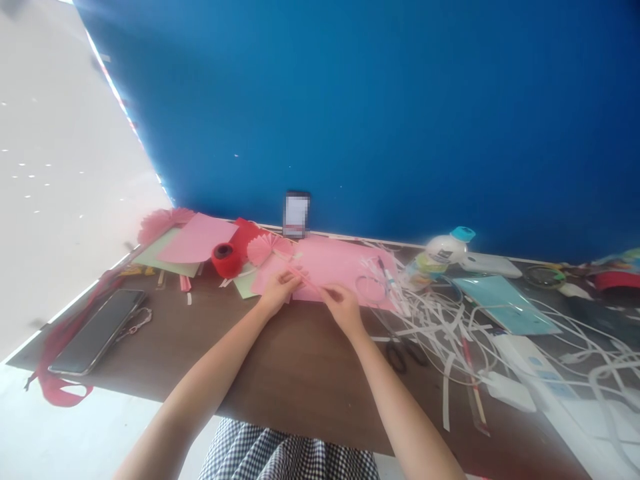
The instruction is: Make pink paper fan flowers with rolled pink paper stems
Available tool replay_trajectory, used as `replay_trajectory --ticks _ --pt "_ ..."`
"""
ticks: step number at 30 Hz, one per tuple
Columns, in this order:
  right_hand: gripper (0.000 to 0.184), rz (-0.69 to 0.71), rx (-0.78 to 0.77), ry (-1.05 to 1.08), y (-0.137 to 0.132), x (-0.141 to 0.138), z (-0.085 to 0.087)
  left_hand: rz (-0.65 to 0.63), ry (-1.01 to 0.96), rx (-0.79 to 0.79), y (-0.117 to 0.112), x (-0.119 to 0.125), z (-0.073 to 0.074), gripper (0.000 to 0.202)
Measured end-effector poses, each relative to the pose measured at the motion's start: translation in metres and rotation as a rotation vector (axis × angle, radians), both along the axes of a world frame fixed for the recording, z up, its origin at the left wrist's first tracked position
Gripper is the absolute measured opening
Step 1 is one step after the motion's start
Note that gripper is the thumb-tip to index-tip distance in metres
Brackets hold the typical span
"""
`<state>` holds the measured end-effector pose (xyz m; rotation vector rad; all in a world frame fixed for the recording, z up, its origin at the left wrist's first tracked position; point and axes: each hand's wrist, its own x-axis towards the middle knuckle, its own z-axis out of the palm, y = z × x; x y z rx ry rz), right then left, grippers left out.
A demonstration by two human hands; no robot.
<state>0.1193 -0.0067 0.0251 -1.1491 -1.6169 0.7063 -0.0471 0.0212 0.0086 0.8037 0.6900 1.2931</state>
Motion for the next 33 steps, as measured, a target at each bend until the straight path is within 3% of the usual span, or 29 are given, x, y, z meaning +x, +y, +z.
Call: replay_trajectory --ticks 6,12,27,33 --pt "0.033 0.025 -0.213 0.118 0.0007 -0.0007 -0.0005 -0.024 0.030 0.017 0.0002 0.0000 0.0009 0.036" --pt "0.032 0.042 -0.246 0.134 0.0018 -0.0002 -0.0016 -0.030 0.045 0.022 -0.0014 -0.0005 0.0040 0.035" --pt "0.025 0.242 -0.434 0.306 0.0016 -0.0011 -0.0006 -0.078 0.035 0.006 -0.0033 -0.0024 0.0067 0.029" --pt "0.030 0.291 -0.415 0.279 0.0015 -0.0021 -0.0009 -0.018 0.044 -0.011 -0.0017 -0.0036 0.0057 0.029"
